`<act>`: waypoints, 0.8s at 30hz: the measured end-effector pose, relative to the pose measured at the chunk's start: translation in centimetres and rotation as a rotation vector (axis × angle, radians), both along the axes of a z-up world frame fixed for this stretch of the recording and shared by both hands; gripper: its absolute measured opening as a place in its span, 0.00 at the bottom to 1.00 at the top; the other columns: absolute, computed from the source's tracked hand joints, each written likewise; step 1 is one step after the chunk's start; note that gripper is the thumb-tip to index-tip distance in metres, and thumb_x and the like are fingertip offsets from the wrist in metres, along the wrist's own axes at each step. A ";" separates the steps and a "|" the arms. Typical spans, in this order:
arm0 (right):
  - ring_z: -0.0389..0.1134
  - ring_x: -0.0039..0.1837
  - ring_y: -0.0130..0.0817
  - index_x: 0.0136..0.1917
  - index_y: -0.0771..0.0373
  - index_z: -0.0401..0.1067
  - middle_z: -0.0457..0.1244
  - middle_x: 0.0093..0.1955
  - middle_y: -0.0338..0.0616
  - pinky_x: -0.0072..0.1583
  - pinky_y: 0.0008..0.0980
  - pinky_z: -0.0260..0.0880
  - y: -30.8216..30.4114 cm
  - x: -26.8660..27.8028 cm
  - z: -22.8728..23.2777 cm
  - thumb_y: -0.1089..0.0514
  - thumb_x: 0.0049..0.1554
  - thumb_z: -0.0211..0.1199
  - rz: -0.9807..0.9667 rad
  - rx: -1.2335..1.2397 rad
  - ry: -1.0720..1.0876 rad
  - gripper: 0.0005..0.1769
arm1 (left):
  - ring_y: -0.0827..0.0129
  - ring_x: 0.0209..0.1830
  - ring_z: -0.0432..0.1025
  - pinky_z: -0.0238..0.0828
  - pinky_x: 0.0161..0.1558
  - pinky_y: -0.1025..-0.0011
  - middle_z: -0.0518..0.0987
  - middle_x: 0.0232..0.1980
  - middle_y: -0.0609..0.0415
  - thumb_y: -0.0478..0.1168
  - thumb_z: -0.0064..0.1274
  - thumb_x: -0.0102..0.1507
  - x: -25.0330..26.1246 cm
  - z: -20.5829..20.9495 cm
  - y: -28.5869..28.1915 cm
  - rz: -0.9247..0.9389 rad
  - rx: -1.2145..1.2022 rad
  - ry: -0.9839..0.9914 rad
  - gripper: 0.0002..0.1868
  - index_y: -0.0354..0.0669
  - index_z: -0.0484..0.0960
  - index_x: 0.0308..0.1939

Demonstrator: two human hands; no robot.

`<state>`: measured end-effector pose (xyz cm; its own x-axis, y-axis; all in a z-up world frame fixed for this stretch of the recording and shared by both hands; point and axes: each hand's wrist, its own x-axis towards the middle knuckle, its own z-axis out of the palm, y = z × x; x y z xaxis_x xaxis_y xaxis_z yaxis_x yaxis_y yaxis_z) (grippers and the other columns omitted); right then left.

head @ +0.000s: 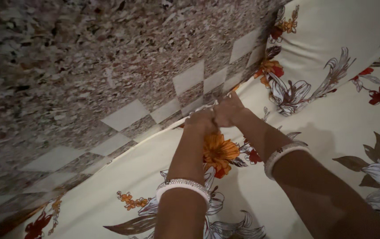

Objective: The person inserts a purple pillow insert into a floral pillowcase, then folds and smooths the case to form a neat pillow. The person repeatedly adjusts and smooths the pillowcase on the bed surface.

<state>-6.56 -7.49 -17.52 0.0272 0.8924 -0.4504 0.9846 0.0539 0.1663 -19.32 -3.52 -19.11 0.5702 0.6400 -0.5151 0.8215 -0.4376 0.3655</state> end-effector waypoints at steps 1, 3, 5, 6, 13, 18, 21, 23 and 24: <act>0.55 0.78 0.47 0.64 0.57 0.75 0.51 0.79 0.55 0.75 0.61 0.42 0.1 0.0 0.0 0.39 0.57 0.52 0.014 0.025 0.010 0.30 | 0.56 0.71 0.67 0.60 0.71 0.47 0.75 0.69 0.54 0.52 0.68 0.53 0.0 0.6 -0.1 0.018 -0.018 0.027 0.32 0.55 0.80 0.61; 0.53 0.79 0.47 0.66 0.57 0.74 0.50 0.80 0.54 0.77 0.62 0.38 0.0 0.1 0.1 0.39 0.56 0.53 -0.014 -0.038 0.020 0.31 | 0.57 0.73 0.65 0.49 0.75 0.40 0.75 0.68 0.56 0.54 0.70 0.52 -0.1 1.8 -0.5 0.050 -0.056 0.084 0.33 0.58 0.82 0.60; 0.53 0.78 0.47 0.68 0.55 0.73 0.52 0.79 0.53 0.77 0.64 0.34 0.0 0.1 0.0 0.40 0.52 0.56 -0.010 -0.008 0.085 0.34 | 0.54 0.73 0.63 0.50 0.73 0.40 0.76 0.67 0.56 0.55 0.70 0.49 -0.4 2.8 -1.4 0.076 0.023 0.064 0.32 0.60 0.83 0.57; 0.53 0.77 0.46 0.69 0.54 0.71 0.54 0.78 0.52 0.75 0.66 0.32 0.1 0.3 0.1 0.40 0.48 0.57 0.010 0.056 0.143 0.37 | 0.52 0.73 0.63 0.51 0.72 0.40 0.76 0.66 0.56 0.56 0.70 0.48 -0.4 3.3 -1.6 0.088 0.063 0.051 0.32 0.62 0.84 0.56; 0.72 0.58 0.52 0.50 0.60 0.81 0.71 0.52 0.56 0.65 0.49 0.69 1.1 1.9 0.5 0.43 0.50 0.61 0.080 0.024 0.158 0.23 | 0.53 0.69 0.69 0.58 0.72 0.47 0.79 0.63 0.49 0.63 0.64 0.46 -0.5 5.0 -2.8 0.018 0.126 0.025 0.43 0.50 0.78 0.62; 0.73 0.58 0.50 0.49 0.59 0.81 0.71 0.54 0.55 0.59 0.48 0.72 2.0 1.2 -0.8 0.50 0.54 0.58 0.000 0.101 0.162 0.16 | 0.55 0.68 0.70 0.61 0.69 0.47 0.74 0.68 0.47 0.62 0.59 0.52 -0.3 4.4 -1.7 0.165 0.031 0.007 0.48 0.43 0.66 0.71; 0.72 0.58 0.49 0.48 0.59 0.80 0.71 0.53 0.54 0.59 0.47 0.72 2.0 0.7 -2.1 0.48 0.51 0.62 -0.008 0.143 0.148 0.17 | 0.50 0.70 0.67 0.60 0.68 0.44 0.71 0.70 0.42 0.59 0.55 0.58 -0.7 3.0 -1.4 0.092 0.156 -0.001 0.42 0.42 0.67 0.70; 0.73 0.56 0.49 0.46 0.59 0.80 0.71 0.51 0.52 0.59 0.47 0.71 2.1 0.6 -2.8 0.49 0.51 0.62 0.040 0.253 0.160 0.15 | 0.49 0.71 0.63 0.54 0.68 0.42 0.68 0.71 0.42 0.58 0.54 0.60 -0.4 1.6 -1.6 0.074 0.243 0.051 0.41 0.41 0.62 0.72; 0.73 0.54 0.49 0.44 0.58 0.80 0.71 0.49 0.52 0.60 0.48 0.71 2.0 0.6 -3.1 0.52 0.52 0.61 0.078 0.337 0.178 0.12 | 0.48 0.72 0.61 0.51 0.69 0.41 0.66 0.72 0.42 0.57 0.53 0.61 -0.3 0.7 -2.0 0.066 0.284 0.079 0.41 0.40 0.60 0.72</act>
